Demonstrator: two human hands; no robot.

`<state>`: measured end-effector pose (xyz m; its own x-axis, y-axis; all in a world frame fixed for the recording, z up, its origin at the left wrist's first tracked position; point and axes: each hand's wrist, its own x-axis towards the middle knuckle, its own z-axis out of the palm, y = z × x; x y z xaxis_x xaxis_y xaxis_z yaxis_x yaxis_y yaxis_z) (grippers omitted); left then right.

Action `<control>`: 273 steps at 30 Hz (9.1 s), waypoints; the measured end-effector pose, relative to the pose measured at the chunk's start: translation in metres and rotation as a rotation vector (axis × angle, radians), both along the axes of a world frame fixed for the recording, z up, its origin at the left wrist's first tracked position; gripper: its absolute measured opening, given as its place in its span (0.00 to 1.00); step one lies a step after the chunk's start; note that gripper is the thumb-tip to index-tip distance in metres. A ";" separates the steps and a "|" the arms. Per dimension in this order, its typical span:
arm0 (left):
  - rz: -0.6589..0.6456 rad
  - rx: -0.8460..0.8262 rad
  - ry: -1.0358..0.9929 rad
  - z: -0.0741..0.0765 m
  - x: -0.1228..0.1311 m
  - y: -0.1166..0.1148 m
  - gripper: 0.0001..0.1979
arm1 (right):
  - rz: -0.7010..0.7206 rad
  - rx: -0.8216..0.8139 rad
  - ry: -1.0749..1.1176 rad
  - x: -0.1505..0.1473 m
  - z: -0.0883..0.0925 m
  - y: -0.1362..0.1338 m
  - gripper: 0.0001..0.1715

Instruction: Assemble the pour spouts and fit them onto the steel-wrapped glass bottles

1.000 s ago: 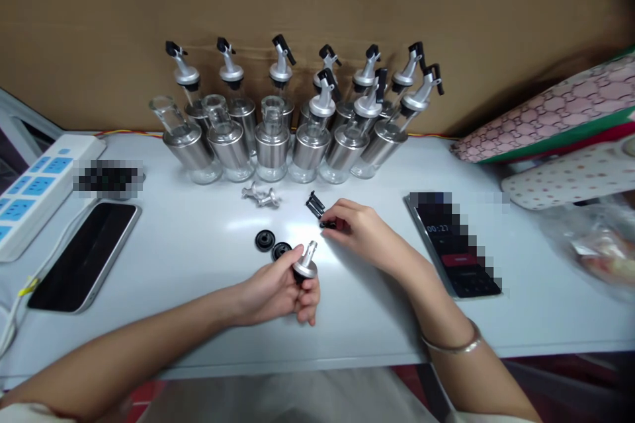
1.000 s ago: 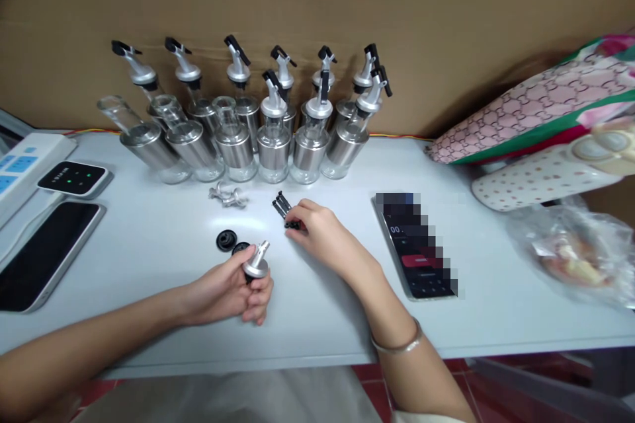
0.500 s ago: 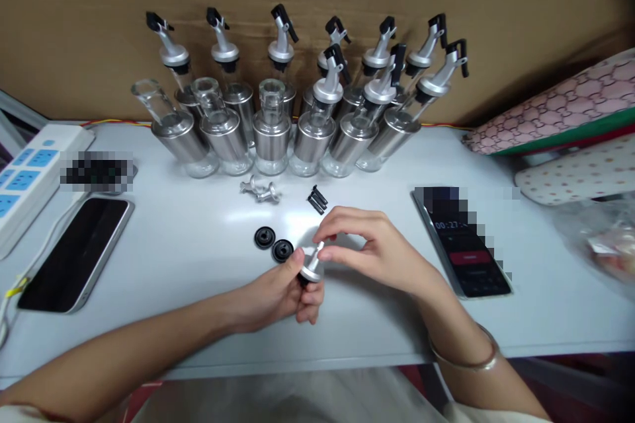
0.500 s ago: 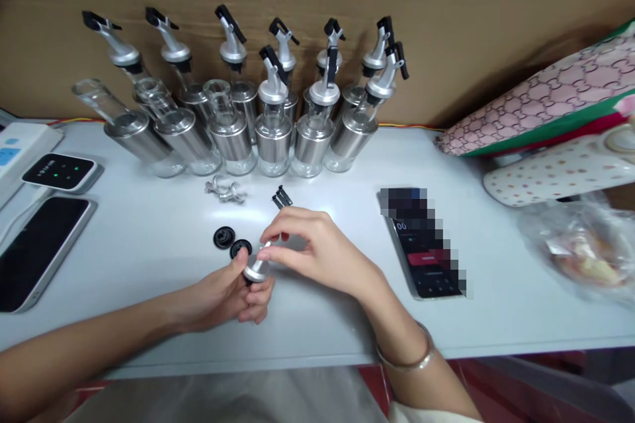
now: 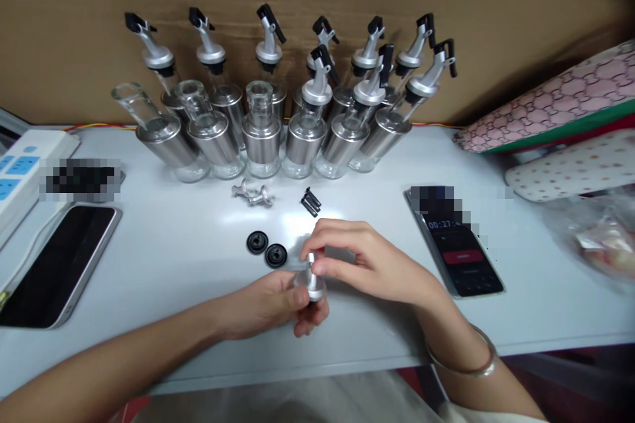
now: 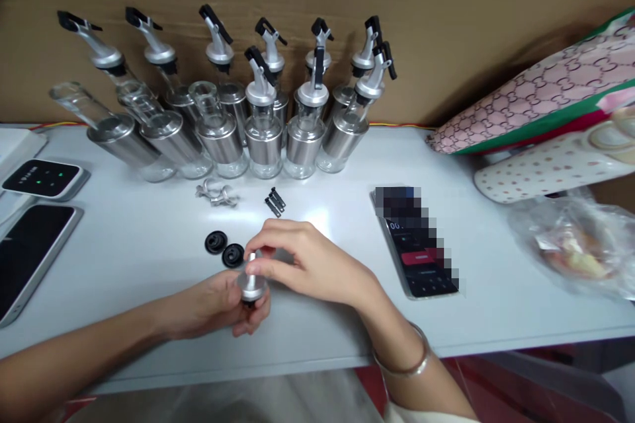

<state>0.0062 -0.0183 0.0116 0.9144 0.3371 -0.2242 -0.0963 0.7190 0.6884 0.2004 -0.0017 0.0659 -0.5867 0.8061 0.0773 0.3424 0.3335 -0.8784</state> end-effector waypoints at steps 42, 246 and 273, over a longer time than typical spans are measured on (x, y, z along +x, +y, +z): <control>0.207 -0.022 -0.014 0.004 -0.003 0.000 0.18 | -0.046 -0.030 -0.045 0.005 -0.006 0.004 0.17; -0.394 0.806 0.458 0.094 -0.054 0.076 0.23 | -0.089 0.741 -0.005 -0.022 -0.009 -0.012 0.07; -0.258 1.503 1.316 0.058 -0.068 0.097 0.15 | -0.182 0.381 -0.300 -0.032 -0.039 0.008 0.20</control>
<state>-0.0619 0.0788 0.0693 0.5075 0.7702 -0.3863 0.8609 -0.4724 0.1892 0.1680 0.0064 0.0268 -0.4809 0.8447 0.2352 0.6427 0.5220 -0.5607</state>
